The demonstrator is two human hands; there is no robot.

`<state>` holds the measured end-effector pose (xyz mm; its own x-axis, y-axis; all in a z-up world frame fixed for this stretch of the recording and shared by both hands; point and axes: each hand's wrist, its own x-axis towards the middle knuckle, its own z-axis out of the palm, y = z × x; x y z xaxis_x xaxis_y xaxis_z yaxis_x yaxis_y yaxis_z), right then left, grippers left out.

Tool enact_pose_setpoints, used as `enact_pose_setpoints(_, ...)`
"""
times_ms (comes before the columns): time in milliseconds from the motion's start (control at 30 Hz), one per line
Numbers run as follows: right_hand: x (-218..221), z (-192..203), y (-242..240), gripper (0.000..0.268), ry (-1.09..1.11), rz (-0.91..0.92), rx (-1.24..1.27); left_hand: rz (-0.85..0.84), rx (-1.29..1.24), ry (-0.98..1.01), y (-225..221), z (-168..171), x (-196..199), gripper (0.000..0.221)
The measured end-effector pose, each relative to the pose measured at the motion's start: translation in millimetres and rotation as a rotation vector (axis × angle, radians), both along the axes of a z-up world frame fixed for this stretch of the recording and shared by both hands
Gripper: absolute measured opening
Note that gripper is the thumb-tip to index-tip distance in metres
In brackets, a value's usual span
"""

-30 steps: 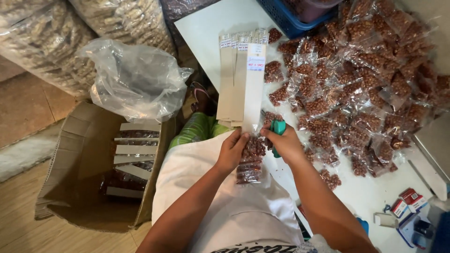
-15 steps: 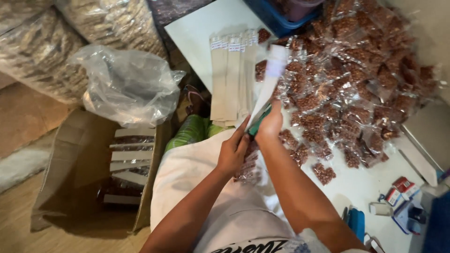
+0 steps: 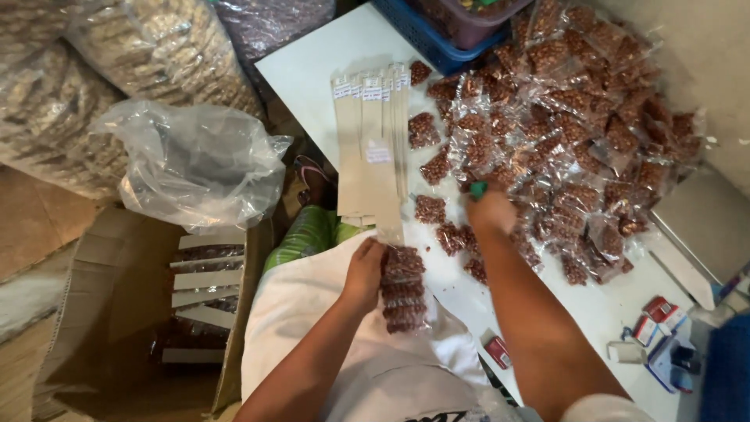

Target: Attaching small plastic bags of nuts to a long white strip using a handheld stapler.

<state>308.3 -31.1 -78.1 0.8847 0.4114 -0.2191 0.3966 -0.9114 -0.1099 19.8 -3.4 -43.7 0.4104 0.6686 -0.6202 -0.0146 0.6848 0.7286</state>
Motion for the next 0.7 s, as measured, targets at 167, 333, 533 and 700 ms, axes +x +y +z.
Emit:
enact_pose_setpoints(167,6,4,-38,0.051,0.048,-0.009,0.376,0.070,0.114,0.065,28,-3,-5,0.051)
enact_pose_setpoints(333,-90,146,-58,0.027,0.603,0.188,0.651,-0.076,0.221,0.048,41,-2,-2,0.030)
enact_pose_setpoints(533,-124,94,-25,0.031,0.640,0.172,0.584,0.020,0.099,-0.224,31,10,10,0.016)
enact_pose_setpoints(700,-133,89,-17,0.040,0.522,0.036,0.529,-0.027,0.470,-0.112,28,-2,6,0.023)
